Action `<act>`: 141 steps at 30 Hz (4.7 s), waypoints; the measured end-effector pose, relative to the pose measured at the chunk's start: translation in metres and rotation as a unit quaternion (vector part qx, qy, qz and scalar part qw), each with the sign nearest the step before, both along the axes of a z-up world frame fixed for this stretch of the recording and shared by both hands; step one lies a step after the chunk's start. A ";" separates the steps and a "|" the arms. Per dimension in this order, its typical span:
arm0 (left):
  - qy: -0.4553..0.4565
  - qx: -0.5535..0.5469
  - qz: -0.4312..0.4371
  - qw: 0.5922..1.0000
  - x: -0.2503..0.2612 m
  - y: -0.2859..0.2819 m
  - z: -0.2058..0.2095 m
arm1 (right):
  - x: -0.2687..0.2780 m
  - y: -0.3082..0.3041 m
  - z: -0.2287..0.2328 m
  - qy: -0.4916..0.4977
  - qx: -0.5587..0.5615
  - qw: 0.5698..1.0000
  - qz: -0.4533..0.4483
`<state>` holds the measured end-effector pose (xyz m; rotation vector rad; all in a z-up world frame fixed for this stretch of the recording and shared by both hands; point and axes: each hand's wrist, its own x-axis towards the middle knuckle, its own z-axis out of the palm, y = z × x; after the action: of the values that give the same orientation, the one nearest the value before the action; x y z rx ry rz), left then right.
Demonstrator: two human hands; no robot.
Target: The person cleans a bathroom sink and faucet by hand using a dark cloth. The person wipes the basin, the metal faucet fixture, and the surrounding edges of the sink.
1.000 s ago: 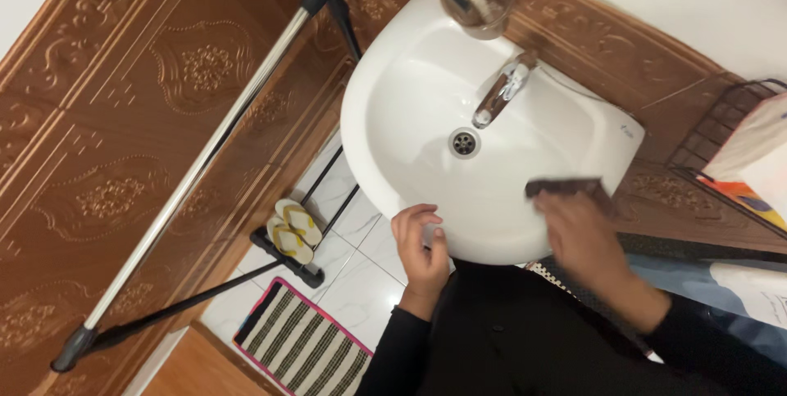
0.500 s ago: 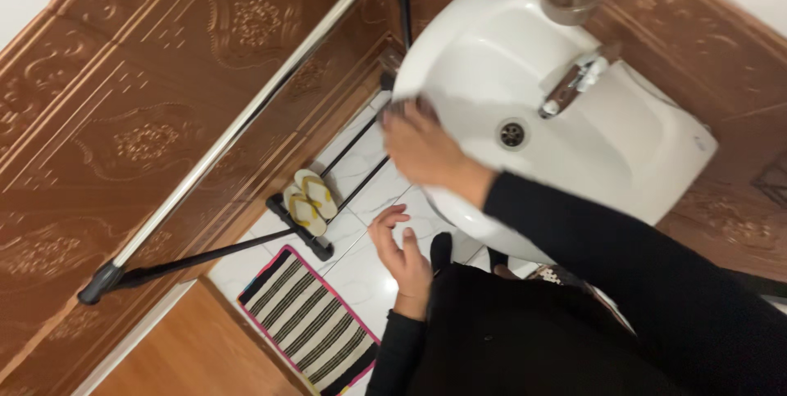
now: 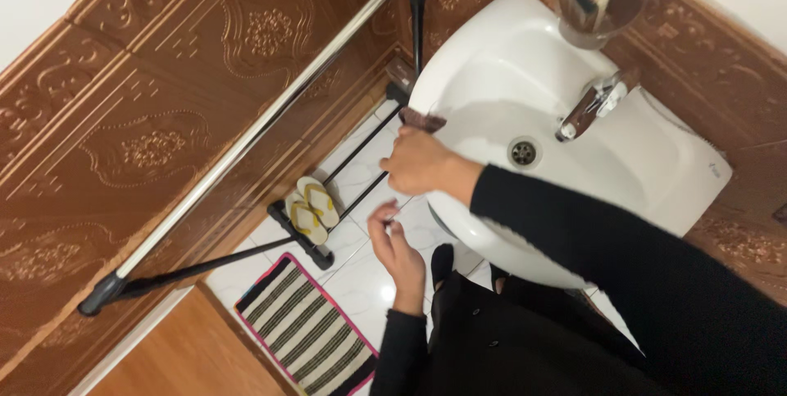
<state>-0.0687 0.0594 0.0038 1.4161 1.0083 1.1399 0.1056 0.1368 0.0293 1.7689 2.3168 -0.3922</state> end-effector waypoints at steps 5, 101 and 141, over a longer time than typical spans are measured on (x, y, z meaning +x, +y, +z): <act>0.002 0.006 -0.019 1.000 0.061 0.071 -0.020 | 0.012 -0.001 0.010 0.239 0.132 0.950 -0.149; -0.366 -0.450 -0.127 0.805 0.044 0.016 -0.062 | -0.012 -0.159 0.046 0.352 0.327 0.789 -0.382; -0.168 -0.454 -0.337 0.808 0.009 -0.089 0.036 | -0.033 -0.243 0.091 0.306 0.374 0.833 -0.270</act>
<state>-0.0599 -0.0300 0.0395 0.6324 0.5558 0.2478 0.0725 -0.1063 0.1205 3.1074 2.5144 -0.1221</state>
